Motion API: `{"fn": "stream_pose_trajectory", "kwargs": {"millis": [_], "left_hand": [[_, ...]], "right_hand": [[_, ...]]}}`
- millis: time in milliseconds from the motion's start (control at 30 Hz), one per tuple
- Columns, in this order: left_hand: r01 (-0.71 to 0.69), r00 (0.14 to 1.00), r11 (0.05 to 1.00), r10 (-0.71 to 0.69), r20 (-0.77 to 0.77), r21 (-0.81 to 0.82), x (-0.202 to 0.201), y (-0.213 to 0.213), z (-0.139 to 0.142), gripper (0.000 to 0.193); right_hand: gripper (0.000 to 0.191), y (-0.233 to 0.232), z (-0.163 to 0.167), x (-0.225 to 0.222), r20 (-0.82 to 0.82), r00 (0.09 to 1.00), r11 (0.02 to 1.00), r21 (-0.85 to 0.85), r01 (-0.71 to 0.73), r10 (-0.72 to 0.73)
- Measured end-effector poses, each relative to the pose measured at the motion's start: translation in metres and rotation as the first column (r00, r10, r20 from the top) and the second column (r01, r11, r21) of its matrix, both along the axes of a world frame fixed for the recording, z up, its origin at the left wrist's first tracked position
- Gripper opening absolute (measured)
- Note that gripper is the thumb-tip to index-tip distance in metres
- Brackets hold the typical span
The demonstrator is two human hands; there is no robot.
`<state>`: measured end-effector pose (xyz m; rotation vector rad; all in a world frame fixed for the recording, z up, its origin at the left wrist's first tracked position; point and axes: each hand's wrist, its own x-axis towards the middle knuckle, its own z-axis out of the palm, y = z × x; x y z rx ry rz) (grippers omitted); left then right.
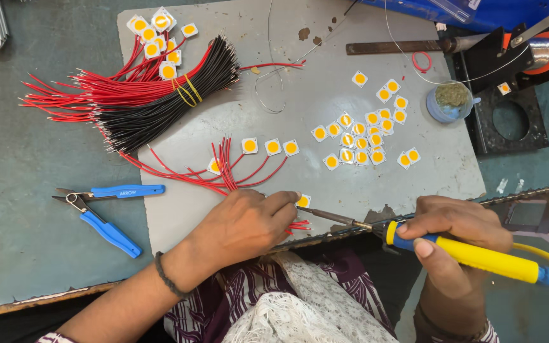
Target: The person strips insulation from the ends of red wires with pliers, dips the stripped ends into a small container of flux paste, and solders the wire ends with a soldering iron at a factory workbench, working through a bundle of wires one at a time.
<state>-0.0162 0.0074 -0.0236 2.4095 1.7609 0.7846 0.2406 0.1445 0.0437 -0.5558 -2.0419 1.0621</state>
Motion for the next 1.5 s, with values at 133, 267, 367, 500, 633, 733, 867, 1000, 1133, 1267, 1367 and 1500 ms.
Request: {"fn": "stream_pose_trajectory", "kwargs": {"millis": [133, 267, 367, 500, 633, 733, 867, 1000, 1133, 1267, 1367, 1500], "left_hand": [[-0.008, 0.998, 1.0, 0.009, -0.056, 0.014, 0.0, -0.002, -0.003, 0.017], [-0.006, 0.997, 1.0, 0.006, -0.077, -0.001, 0.001, -0.001, -0.003, 0.016], [-0.01, 0.997, 1.0, 0.01, -0.078, 0.004, 0.001, -0.001, -0.003, 0.016], [-0.014, 0.998, 1.0, 0.014, -0.057, 0.011, 0.001, -0.002, -0.003, 0.014], [-0.025, 0.999, 0.998, 0.027, -0.038, 0.051, 0.001, -0.003, -0.001, 0.014], [-0.003, 0.999, 1.0, 0.001, -0.039, -0.028, 0.0, 0.0, 0.001, 0.009], [0.009, 1.0, 0.999, -0.01, -0.03, -0.043, -0.001, -0.001, 0.004, 0.008], [0.011, 1.0, 0.999, -0.012, -0.017, -0.034, -0.001, -0.001, 0.005, 0.009], [0.013, 0.999, 0.996, -0.017, -0.044, -0.085, 0.0, -0.001, 0.005, 0.009], [0.001, 1.0, 0.999, 0.0, 0.008, -0.043, 0.001, -0.001, 0.005, 0.008], [0.005, 1.0, 0.999, -0.004, 0.03, -0.039, 0.001, 0.0, 0.004, 0.009], [0.007, 0.999, 0.998, -0.005, 0.035, -0.056, 0.001, 0.0, 0.003, 0.009]], "right_hand": [[0.027, -0.003, 0.0, -0.002, -0.016, 1.0, 0.999, -0.036, 0.025, -0.025], [0.03, 0.0, -0.004, 0.0, -0.004, 1.0, 0.999, -0.039, 0.016, -0.016], [0.03, 0.004, -0.007, -0.001, -0.013, 1.0, 1.0, -0.015, -0.005, 0.005], [0.031, 0.006, -0.011, -0.002, -0.036, 0.999, 1.0, -0.017, -0.016, 0.016], [0.032, 0.006, -0.012, -0.003, -0.038, 0.999, 1.0, 0.005, -0.017, 0.017], [0.032, 0.002, -0.015, -0.003, -0.084, 0.996, 1.0, 0.011, -0.016, 0.017], [0.033, 0.008, -0.014, -0.003, -0.121, 0.993, 1.0, 0.0, 0.0, 0.0], [0.031, 0.009, -0.014, -0.005, -0.124, 0.992, 1.0, 0.025, -0.008, 0.011], [0.03, -0.003, -0.016, -0.006, -0.132, 0.991, 1.0, 0.006, 0.013, -0.012], [0.03, 0.002, -0.011, -0.008, -0.061, 0.998, 1.0, -0.003, -0.013, 0.013], [0.029, 0.002, -0.007, -0.009, -0.044, 0.998, 0.999, -0.01, -0.038, 0.037], [0.03, -0.003, -0.005, -0.007, -0.032, 0.999, 0.999, -0.018, -0.035, 0.035]]}}
